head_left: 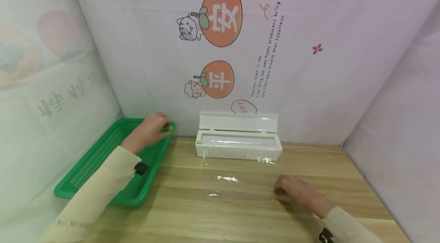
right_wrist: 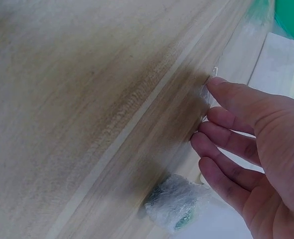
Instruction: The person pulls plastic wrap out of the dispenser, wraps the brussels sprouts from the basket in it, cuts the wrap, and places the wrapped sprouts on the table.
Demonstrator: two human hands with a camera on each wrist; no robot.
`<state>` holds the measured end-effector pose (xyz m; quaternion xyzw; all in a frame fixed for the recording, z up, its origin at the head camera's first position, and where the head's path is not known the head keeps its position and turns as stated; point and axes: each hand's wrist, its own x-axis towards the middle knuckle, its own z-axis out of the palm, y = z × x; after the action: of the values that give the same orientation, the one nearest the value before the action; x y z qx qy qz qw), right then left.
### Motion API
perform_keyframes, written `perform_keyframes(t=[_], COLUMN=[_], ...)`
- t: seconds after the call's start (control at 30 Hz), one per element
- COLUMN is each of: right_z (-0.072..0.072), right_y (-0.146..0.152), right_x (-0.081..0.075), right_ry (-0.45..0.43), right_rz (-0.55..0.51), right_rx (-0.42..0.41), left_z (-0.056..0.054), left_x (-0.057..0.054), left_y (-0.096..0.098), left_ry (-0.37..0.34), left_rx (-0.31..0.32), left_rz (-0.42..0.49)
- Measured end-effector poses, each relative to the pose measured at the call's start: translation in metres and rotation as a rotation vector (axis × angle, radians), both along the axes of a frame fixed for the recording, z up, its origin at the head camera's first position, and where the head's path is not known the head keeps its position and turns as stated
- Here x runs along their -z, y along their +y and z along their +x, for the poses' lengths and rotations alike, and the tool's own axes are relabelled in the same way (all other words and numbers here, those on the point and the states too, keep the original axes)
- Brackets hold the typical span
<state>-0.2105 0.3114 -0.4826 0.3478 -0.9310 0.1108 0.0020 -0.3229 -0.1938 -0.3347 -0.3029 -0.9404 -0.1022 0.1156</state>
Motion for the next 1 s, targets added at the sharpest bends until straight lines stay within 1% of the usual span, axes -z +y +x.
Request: perform_keyframes(t=[0.17, 0.27, 0.4, 0.53, 0.63, 0.7, 0.77, 0.9, 1.0], right_z=[0.001, 0.002, 0.002, 0.001, 0.001, 0.001, 0.002, 0.003, 0.003], right_y=[0.001, 0.002, 0.005, 0.005, 0.004, 0.002, 0.001, 0.0, 0.0], right_x=[0.001, 0.003, 0.004, 0.003, 0.0, -0.001, -0.001, -0.002, -0.002], right_ry=[-0.02, -0.028, -0.032, -0.026, -0.018, -0.017, -0.021, -0.025, -0.02], right_rz=[0.008, -0.001, -0.006, 0.004, 0.01, 0.012, 0.01, 0.01, 0.01], right_rx=[0.009, 0.014, 0.034, 0.035, 0.028, 0.029, 0.03, 0.029, 0.028], left_z=[0.022, 0.034, 0.048, 0.056, 0.058, 0.058, 0.057, 0.055, 0.055], left_x=[0.005, 0.012, 0.028, 0.051, 0.072, 0.083, 0.095, 0.113, 0.121], left_y=[0.036, 0.059, 0.087, 0.109, 0.124, 0.134, 0.142, 0.157, 0.168], left_ry=[-0.049, -0.084, -0.103, -0.118, -0.156, -0.181, -0.194, -0.199, -0.204], left_rx=[0.019, 0.057, 0.13, 0.196, 0.234, 0.242, 0.249, 0.225, 0.199], left_rz=[0.004, 0.044, 0.118, 0.165, 0.195, 0.207, 0.215, 0.223, 0.218])
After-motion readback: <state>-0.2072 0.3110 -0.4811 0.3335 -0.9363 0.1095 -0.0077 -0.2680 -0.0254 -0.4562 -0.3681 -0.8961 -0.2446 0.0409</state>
